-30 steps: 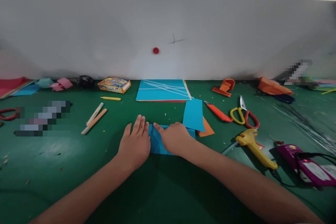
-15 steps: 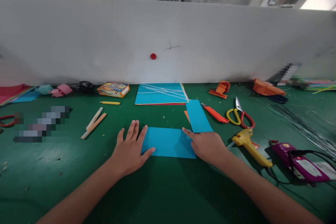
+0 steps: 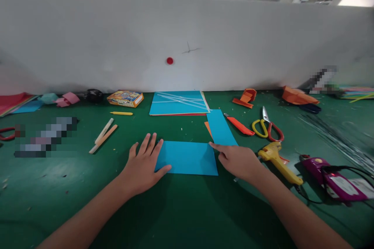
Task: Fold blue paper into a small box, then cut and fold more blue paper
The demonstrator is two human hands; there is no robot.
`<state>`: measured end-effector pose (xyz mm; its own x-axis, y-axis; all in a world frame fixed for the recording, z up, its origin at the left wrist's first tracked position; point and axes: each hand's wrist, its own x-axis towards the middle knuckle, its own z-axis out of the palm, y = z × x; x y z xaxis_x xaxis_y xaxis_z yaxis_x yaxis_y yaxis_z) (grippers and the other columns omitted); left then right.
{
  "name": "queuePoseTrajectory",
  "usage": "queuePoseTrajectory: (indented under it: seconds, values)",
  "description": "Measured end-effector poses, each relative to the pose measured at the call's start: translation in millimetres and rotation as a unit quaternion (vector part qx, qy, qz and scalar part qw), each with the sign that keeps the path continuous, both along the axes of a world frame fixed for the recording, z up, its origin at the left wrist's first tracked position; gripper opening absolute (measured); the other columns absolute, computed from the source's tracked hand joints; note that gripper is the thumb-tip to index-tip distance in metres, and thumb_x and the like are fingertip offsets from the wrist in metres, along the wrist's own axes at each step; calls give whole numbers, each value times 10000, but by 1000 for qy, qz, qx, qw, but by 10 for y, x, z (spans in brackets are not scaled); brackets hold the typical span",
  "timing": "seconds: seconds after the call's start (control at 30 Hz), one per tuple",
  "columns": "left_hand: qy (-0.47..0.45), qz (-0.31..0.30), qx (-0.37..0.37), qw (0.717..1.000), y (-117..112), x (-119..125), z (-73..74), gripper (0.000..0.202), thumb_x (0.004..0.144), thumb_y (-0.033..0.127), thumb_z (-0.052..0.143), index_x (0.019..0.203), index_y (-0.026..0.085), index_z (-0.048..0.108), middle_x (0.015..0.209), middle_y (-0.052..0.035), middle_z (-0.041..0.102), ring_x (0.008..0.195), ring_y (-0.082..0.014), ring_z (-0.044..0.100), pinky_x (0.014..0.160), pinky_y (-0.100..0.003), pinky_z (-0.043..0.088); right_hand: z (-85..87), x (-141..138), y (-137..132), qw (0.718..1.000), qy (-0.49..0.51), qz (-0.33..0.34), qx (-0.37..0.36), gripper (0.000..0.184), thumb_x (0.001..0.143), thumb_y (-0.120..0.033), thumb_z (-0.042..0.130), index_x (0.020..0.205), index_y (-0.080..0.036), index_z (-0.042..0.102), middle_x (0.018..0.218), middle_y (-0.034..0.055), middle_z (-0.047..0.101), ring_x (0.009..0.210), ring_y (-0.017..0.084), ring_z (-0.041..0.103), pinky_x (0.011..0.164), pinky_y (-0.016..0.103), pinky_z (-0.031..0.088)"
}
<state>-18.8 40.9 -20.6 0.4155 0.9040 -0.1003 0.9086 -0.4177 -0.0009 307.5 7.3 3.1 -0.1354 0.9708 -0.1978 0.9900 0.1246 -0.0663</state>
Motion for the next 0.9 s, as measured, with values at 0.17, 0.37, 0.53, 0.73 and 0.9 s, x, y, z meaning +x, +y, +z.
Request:
queuePoseTrajectory:
  seconds: [0.17, 0.37, 0.53, 0.73, 0.9]
  values:
    - [-24, -2, -38, 999, 6, -66, -2, 955, 946, 800, 395, 1651, 164, 307, 1743, -129, 90, 1607, -415, 43, 1227, -675, 144, -19, 40, -3, 1000, 17, 6, 11, 543, 1037, -308, 368, 1566, -347, 485, 901, 46, 784, 724, 222, 686, 534, 283, 333]
    - [-59, -13, -39, 997, 21, -114, -12, 940, 929, 800, 447, 1623, 170, 369, 1742, -166, 135, 1593, -451, 94, 1203, -717, 166, -30, 124, 33, 987, 78, 70, 125, 444, 1046, -299, 394, 1376, -283, 692, 1145, 66, 785, 1009, 243, 697, 781, 331, 526]
    - [-113, -19, -66, 991, 6, -89, 122, 701, 1007, 664, 452, 1576, 255, 437, 1752, -131, 136, 1596, -424, 116, 1190, -691, 256, -150, 202, 98, 986, 45, 82, 138, 512, 1057, -376, 411, 1532, -232, 537, 1551, 104, 558, 1415, 355, 484, 1110, 562, 446]
    - [-87, -131, -140, 977, -9, -127, 282, 989, 855, 761, 650, 1661, 342, 259, 1749, -107, 165, 1558, -488, 207, 1169, -686, 321, -191, 415, 63, 994, 46, 99, 3, 644, 1068, -541, 385, 1650, -272, 319, 1723, 61, 251, 1555, 363, 294, 1194, 615, 356]
    - [-93, -107, -103, 985, 35, -178, 193, 946, 890, 762, 598, 1661, 331, 257, 1749, -121, 147, 1533, -498, 269, 1137, -655, 383, -48, 500, -27, 992, 67, 104, -37, 643, 1065, -539, 403, 1644, -269, 336, 1716, 60, 267, 1563, 341, 285, 1224, 597, 320]
